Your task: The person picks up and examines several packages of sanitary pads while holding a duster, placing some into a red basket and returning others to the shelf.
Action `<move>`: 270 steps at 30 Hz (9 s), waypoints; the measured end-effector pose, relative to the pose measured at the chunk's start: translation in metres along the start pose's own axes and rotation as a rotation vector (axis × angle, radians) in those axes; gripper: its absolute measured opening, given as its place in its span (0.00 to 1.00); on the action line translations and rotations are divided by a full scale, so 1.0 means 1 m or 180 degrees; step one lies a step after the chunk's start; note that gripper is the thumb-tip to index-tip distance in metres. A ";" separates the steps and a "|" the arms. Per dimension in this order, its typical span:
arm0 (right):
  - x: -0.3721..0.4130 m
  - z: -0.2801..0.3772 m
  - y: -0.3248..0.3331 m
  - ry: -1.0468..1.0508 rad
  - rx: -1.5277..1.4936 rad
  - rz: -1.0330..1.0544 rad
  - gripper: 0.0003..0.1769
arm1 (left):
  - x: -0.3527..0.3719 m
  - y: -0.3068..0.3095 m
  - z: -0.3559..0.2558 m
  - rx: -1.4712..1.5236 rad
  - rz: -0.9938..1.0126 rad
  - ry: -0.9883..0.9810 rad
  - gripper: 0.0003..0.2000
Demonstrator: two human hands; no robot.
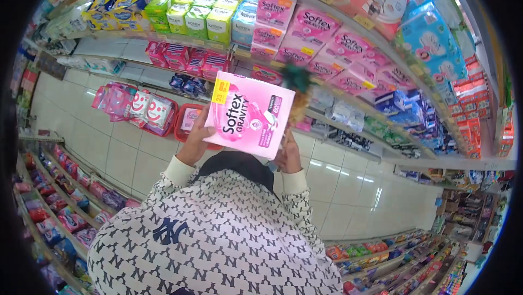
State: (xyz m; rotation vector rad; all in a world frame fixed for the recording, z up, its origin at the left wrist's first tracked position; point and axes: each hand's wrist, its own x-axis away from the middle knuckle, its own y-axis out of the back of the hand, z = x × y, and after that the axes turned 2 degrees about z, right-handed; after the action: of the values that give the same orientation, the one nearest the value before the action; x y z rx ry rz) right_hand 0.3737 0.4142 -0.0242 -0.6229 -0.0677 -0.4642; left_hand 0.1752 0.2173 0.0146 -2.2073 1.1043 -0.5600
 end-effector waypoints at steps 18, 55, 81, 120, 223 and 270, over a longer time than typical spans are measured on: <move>0.059 0.063 -0.064 0.1148 0.3731 -0.0712 0.09 | -0.029 0.037 0.047 0.1381 0.0078 0.0587 0.27; 0.079 0.047 -0.092 0.0893 0.4040 0.0328 0.13 | 0.004 0.020 0.071 0.0331 0.0620 0.0671 0.26; 0.035 -0.018 -0.037 -0.0498 -0.1341 -0.0887 0.29 | -0.034 0.037 0.087 -0.0897 0.1126 0.0045 0.28; 0.018 -0.058 0.087 0.0471 0.1786 -0.1930 0.10 | 0.001 -0.008 0.017 -0.2889 -0.0224 -0.1340 0.42; 0.056 0.205 0.250 0.2076 0.1555 -0.1417 0.37 | -0.166 -0.202 0.251 -0.1063 -0.0393 0.1108 0.34; -0.174 0.199 0.255 0.2391 0.1664 -0.3016 0.26 | -0.311 -0.262 0.204 -0.0259 -0.1477 0.0138 0.19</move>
State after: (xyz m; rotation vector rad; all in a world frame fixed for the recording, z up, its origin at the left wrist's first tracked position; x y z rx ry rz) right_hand 0.3445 0.7798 -0.0363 0.1729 0.2391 -1.5139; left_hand 0.2704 0.6626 0.0113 -2.5471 0.6376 -0.7692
